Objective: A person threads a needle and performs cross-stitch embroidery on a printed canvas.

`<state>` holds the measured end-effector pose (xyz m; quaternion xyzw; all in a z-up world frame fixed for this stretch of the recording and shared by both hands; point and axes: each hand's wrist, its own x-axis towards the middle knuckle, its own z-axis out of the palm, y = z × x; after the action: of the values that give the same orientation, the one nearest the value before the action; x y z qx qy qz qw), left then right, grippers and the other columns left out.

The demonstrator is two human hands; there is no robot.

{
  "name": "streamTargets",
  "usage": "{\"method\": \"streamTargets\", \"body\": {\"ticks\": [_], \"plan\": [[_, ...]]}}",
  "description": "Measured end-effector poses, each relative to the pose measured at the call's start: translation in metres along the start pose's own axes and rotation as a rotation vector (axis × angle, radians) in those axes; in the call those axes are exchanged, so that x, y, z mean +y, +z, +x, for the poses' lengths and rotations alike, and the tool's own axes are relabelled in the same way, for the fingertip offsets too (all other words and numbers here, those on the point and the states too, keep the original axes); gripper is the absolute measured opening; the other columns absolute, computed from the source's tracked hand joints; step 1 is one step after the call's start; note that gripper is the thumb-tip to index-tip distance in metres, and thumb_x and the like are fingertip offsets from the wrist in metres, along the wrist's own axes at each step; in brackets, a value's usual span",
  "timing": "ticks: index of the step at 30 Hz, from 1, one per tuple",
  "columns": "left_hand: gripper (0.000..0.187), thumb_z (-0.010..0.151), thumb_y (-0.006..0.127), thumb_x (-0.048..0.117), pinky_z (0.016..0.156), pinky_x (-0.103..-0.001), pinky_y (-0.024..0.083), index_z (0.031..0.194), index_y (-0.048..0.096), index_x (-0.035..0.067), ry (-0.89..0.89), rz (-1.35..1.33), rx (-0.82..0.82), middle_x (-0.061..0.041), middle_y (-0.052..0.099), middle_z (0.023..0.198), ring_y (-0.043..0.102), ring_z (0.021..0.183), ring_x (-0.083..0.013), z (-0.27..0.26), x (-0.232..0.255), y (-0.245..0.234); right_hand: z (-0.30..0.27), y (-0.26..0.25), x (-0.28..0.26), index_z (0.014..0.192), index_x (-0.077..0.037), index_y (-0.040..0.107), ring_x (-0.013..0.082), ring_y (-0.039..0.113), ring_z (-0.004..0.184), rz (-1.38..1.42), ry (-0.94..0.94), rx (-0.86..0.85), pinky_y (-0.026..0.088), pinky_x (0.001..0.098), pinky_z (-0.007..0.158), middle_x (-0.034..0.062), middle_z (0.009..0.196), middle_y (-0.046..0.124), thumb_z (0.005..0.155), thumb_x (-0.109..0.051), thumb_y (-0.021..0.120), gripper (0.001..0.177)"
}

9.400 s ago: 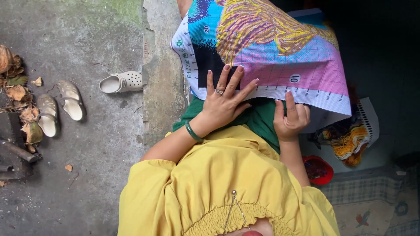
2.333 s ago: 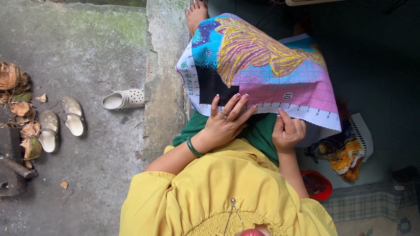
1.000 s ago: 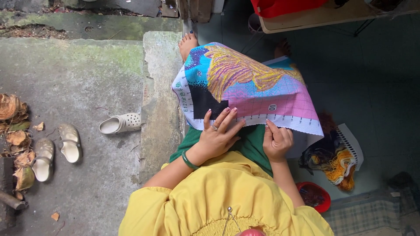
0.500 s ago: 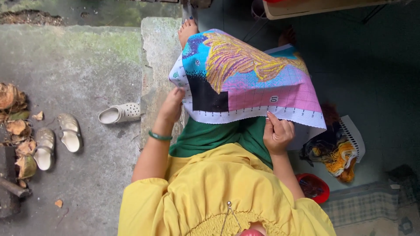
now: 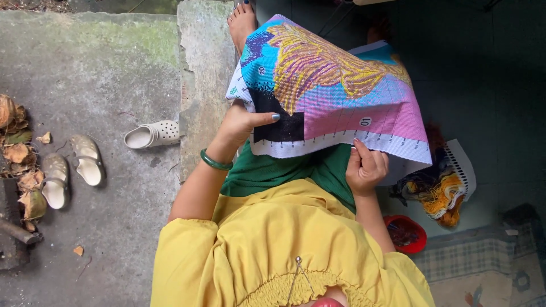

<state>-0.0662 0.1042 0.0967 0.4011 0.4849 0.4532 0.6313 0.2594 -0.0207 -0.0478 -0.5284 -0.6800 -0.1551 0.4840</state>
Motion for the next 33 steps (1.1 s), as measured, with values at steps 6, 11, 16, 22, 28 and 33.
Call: {"method": "streamTargets", "body": {"ticks": [6,11,16,22,28,33], "plan": [[0.060,0.066,0.095,0.014,0.072,-0.044,0.062,0.113,0.068,-0.012,-0.018,0.082,0.000,-0.020,0.074,0.095,0.074,0.085,-0.0287,0.001,-0.011,-0.010,0.000,0.003,-0.002,0.108,-0.008,0.087,0.0311,0.049,0.054,0.010,-0.010,0.007,0.043,0.0399,0.061,0.0067,0.066,0.050,0.096,-0.010,0.077,0.016],[0.043,0.075,0.089,0.005,0.079,-0.042,0.063,0.112,0.071,-0.007,0.053,0.017,-0.126,-0.017,0.075,0.099,0.073,0.090,-0.0261,-0.002,-0.015,-0.021,0.003,0.003,-0.003,0.108,-0.007,0.087,0.0304,0.050,0.054,0.033,-0.026,0.008,0.044,0.0391,0.060,0.0071,0.066,0.051,0.097,-0.012,0.077,0.016],[0.032,0.087,0.082,0.010,0.078,-0.043,0.062,0.111,0.071,-0.008,0.094,-0.026,-0.059,-0.020,0.075,0.096,0.072,0.089,-0.0222,-0.006,-0.061,-0.020,0.010,-0.005,-0.022,0.109,-0.006,0.084,0.0302,0.052,0.057,-0.003,-0.028,-0.069,0.046,0.0393,0.063,0.0072,0.070,0.053,0.097,-0.016,0.078,0.017],[0.031,0.092,0.077,0.012,0.074,-0.047,0.061,0.114,0.066,-0.006,-0.066,-0.448,0.278,-0.020,0.073,0.090,0.073,0.083,-0.0295,-0.006,-0.142,0.035,-0.001,-0.010,-0.103,0.104,-0.011,0.084,0.0312,0.066,0.064,0.632,0.346,-0.549,0.053,0.0367,0.062,0.0094,0.073,0.069,0.083,-0.017,0.083,0.023],[0.044,0.073,0.091,0.004,0.064,-0.050,0.062,0.107,0.068,-0.011,-0.141,-0.570,0.191,-0.023,0.073,0.088,0.073,0.079,-0.0303,-0.035,-0.034,0.084,0.004,-0.001,-0.084,0.098,-0.006,0.076,0.0208,0.058,0.071,0.575,0.755,-0.846,0.048,0.0394,0.069,0.0073,0.070,0.055,0.087,-0.015,0.080,0.015],[0.026,0.077,0.088,0.000,0.068,-0.045,0.063,0.099,0.075,-0.003,-0.046,-0.632,-0.004,-0.020,0.076,0.090,0.075,0.083,-0.0271,-0.048,-0.053,0.093,0.004,-0.007,-0.074,0.101,-0.004,0.074,0.0237,0.057,0.077,0.554,0.765,-0.868,0.047,0.0415,0.073,0.0103,0.076,0.055,0.087,-0.014,0.078,0.017]]}}
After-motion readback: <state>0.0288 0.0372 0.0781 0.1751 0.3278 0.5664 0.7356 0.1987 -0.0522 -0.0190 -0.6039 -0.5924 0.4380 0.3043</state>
